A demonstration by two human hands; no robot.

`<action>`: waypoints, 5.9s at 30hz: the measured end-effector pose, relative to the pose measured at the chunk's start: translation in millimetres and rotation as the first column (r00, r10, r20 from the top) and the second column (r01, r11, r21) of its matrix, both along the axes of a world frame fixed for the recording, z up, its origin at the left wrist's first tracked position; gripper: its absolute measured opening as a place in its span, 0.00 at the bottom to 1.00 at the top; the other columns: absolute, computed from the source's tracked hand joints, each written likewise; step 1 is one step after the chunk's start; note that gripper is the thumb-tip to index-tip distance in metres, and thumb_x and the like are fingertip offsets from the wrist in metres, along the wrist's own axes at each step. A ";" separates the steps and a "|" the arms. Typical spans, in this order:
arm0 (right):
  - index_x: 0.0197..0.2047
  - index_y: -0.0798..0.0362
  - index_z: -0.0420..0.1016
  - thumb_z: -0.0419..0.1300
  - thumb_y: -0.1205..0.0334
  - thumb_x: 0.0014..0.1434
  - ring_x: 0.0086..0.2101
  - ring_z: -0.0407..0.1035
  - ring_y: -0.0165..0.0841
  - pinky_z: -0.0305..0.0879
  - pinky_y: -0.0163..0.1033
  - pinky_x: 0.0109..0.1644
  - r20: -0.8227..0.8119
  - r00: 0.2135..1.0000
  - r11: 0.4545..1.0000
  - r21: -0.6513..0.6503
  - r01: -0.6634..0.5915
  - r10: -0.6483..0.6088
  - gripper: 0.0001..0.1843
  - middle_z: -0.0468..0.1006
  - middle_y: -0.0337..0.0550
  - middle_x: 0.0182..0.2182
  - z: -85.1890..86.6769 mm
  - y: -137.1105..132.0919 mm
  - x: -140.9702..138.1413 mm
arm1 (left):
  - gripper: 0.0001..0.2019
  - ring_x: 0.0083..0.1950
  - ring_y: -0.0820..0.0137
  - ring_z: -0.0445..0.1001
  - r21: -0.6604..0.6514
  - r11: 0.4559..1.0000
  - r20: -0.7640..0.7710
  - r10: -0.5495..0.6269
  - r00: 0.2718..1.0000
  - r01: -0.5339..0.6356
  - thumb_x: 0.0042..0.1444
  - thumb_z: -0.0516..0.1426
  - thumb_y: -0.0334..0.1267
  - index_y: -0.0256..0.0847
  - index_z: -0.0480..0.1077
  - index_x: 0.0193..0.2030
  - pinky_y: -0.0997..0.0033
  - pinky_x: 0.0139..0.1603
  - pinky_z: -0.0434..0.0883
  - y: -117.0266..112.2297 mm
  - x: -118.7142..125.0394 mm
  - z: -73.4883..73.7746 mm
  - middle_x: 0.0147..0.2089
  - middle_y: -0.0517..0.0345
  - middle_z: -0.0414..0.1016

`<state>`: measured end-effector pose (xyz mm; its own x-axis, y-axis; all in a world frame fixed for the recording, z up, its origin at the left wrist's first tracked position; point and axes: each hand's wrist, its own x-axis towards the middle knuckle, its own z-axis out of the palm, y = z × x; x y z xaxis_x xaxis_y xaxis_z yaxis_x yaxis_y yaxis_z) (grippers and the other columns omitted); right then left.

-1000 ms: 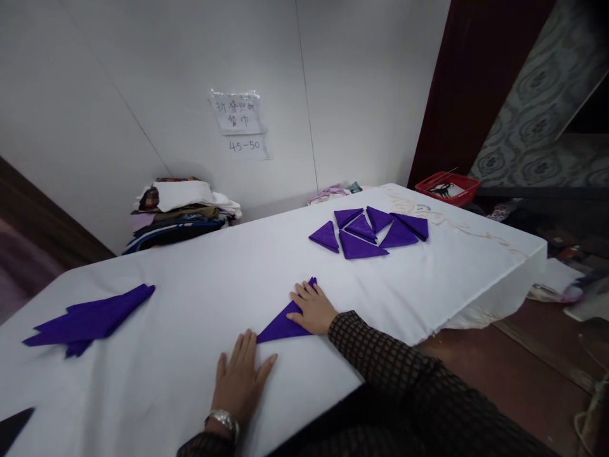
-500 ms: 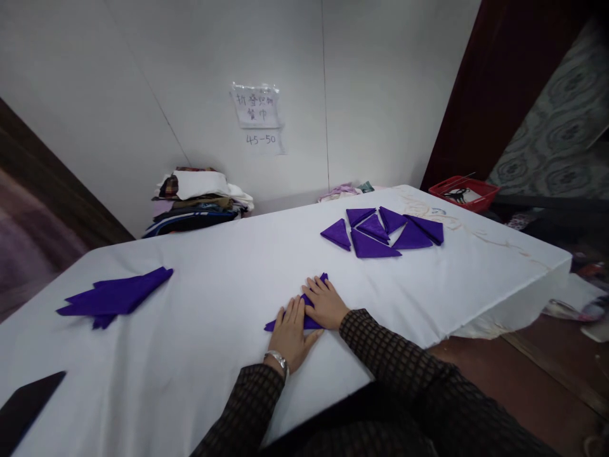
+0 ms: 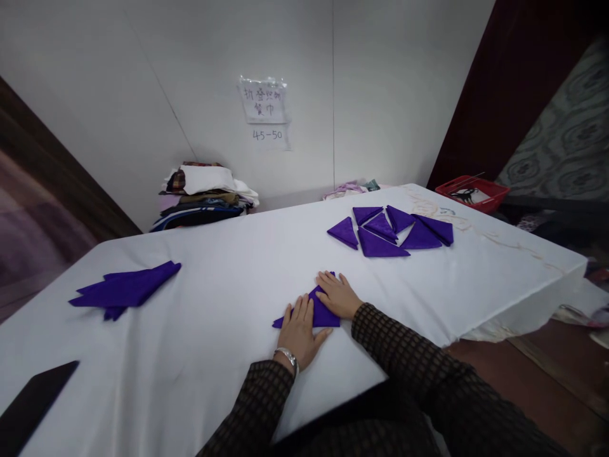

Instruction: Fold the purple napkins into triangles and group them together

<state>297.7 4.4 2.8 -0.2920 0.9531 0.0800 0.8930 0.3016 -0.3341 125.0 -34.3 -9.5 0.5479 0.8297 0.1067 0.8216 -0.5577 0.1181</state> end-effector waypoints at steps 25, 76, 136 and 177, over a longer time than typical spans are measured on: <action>0.65 0.54 0.51 0.40 0.48 0.65 0.64 0.42 0.37 0.35 0.54 0.63 0.053 0.995 0.996 -0.005 0.090 -0.090 0.29 0.51 0.48 0.65 -6.5 14.1 28.4 | 0.30 0.68 0.60 0.50 -0.093 0.995 0.004 0.043 0.999 -0.042 0.54 0.50 0.40 0.30 0.56 0.63 0.54 0.66 0.49 1.5 2.5 15.7 0.67 0.44 0.52; 0.23 0.51 0.68 0.59 0.58 0.53 0.60 0.53 0.44 0.49 0.54 0.60 -0.498 0.867 0.999 0.046 0.011 0.013 0.10 0.69 0.49 0.55 -21.8 -18.8 40.7 | 0.20 0.58 0.60 0.67 0.072 0.983 0.314 0.139 0.939 -0.169 0.58 0.51 0.47 0.39 0.66 0.54 0.52 0.58 0.65 32.0 -74.9 -0.7 0.56 0.47 0.70; 0.49 0.47 0.74 0.52 0.58 0.60 0.45 0.71 0.39 0.66 0.45 0.48 -0.223 0.963 0.988 0.057 -0.144 0.153 0.16 0.77 0.42 0.46 -3.9 -36.0 34.0 | 0.10 0.42 0.64 0.72 -0.086 0.891 0.318 0.448 0.835 -0.445 0.48 0.53 0.30 0.43 0.72 0.36 0.64 0.45 0.69 15.1 -101.1 19.6 0.37 0.55 0.75; 0.66 0.60 0.49 0.43 0.39 0.62 0.64 0.38 0.47 0.36 0.57 0.64 -0.142 0.962 0.972 0.038 -0.230 0.233 0.39 0.48 0.59 0.65 23.0 -33.4 -95.6 | 0.25 0.69 0.53 0.45 -0.011 0.990 -0.030 -0.140 0.990 0.139 0.60 0.46 0.40 0.47 0.53 0.65 0.47 0.65 0.41 29.3 -37.2 1.9 0.69 0.52 0.50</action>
<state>202.2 -28.9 25.8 -0.4883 0.8585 0.1568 0.7406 0.5027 -0.4458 87.8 -5.0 -7.6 0.6612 0.7458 0.0810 0.7392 -0.6661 0.0992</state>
